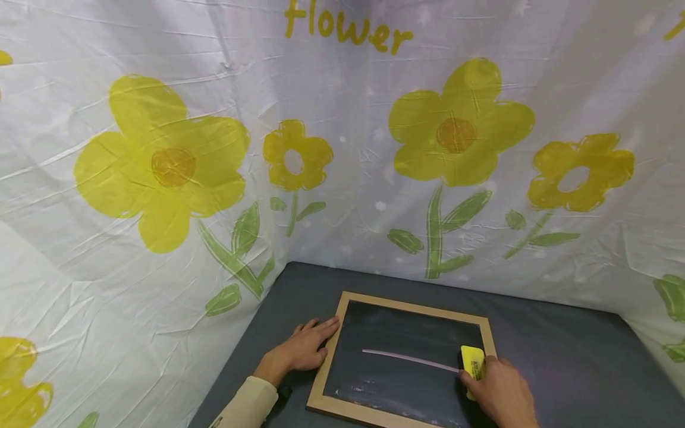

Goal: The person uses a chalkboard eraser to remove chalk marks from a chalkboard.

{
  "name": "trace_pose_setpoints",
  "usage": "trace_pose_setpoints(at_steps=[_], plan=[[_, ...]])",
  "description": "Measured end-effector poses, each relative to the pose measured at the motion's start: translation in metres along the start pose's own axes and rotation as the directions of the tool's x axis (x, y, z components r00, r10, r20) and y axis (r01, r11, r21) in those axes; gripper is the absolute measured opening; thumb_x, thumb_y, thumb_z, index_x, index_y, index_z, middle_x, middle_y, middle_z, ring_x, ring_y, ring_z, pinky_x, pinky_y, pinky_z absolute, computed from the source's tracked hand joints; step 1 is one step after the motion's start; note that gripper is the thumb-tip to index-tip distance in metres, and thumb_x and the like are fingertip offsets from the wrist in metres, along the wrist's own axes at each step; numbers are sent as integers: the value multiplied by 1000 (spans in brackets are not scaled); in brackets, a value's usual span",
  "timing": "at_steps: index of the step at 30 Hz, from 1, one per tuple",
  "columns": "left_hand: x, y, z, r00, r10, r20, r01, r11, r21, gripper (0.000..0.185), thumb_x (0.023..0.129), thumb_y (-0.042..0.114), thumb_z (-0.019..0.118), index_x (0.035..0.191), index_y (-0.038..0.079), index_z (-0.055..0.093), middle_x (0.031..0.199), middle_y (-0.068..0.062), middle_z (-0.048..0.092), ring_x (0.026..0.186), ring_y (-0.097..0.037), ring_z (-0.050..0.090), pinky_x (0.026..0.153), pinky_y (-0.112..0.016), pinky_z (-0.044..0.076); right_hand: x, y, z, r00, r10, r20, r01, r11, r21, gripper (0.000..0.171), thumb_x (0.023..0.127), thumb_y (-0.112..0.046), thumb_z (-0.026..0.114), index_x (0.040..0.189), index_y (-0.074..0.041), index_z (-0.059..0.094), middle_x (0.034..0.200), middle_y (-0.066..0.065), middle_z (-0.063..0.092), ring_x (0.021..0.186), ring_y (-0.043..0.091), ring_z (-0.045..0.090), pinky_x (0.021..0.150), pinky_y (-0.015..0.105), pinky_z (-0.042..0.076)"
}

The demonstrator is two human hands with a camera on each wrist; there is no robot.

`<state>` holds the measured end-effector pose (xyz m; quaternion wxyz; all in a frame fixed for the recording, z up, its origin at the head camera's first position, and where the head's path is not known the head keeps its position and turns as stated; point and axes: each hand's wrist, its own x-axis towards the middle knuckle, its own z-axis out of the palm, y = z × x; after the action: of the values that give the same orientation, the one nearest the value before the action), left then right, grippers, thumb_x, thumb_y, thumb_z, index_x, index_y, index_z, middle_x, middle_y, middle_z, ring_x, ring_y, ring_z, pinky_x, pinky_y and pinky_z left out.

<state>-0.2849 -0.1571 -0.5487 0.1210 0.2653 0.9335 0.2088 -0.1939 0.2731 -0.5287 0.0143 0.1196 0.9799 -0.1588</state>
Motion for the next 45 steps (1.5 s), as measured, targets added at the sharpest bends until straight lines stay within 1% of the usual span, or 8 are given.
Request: trace_pose_setpoints(at_steps=[4,7,13,20,25,31,40,45], plan=[[-1,1,-1,1000,0,5,0,1000,-11,67,108,15,59,172,14,39,181,-4,33,163,-56,27,124,-83,21,-1,-5,0,1000,-20,-12,20,1000,-12,58,89,-51,80,92,5,65,79,13,59,69,27,56,64,49,51],[0,0,0,1000,0,6,0,1000,-8,67,108,15,59,172,15,39,181,-4,32,163,-56,26,124,-83,21,-2,-10,1,999,-45,-27,44,999,-21,56,89,-50,80,90,5,66,78,12,60,68,26,57,63,49,51],[1,-3,2,1000,-3,6,3,1000,-12,67,109,17,58,173,16,38,181,-2,32,163,-56,25,124,-82,20,-2,-25,5,996,-79,-45,78,997,-26,68,88,-50,82,107,14,66,83,14,65,71,27,62,66,52,55],[2,-3,4,1000,0,2,0,1000,-5,68,107,16,58,172,15,39,181,-3,32,163,-56,26,123,-83,20,2,-44,13,986,-140,-86,138,990,-29,71,87,-48,85,109,17,64,85,18,65,73,28,63,70,54,57],[2,-1,2,1000,-5,6,5,1000,-15,68,108,16,56,173,16,38,181,-3,31,163,-56,26,124,-83,19,7,-61,20,988,-132,-77,131,991,-22,72,87,-49,84,112,15,65,87,17,64,74,28,62,70,53,58],[2,-2,3,1000,-3,4,3,1000,-16,68,107,16,58,173,17,38,181,-3,32,163,-57,26,123,-83,19,12,-83,28,991,-121,-54,121,993,-6,71,86,-49,86,115,12,67,88,15,63,71,28,62,65,51,57],[1,-2,3,1000,-5,0,5,1000,-12,69,107,14,59,173,15,38,181,-3,32,163,-56,26,123,-83,20,17,-119,42,984,-164,-65,164,986,-18,72,84,-51,89,115,10,69,87,13,63,71,28,62,65,51,58],[2,-3,4,1000,-5,9,5,1000,-19,69,108,16,57,173,17,37,181,-2,31,163,-56,25,124,-83,19,15,-139,46,980,-191,-52,190,982,-15,72,84,-51,90,118,8,70,90,13,64,73,28,64,66,51,59]])
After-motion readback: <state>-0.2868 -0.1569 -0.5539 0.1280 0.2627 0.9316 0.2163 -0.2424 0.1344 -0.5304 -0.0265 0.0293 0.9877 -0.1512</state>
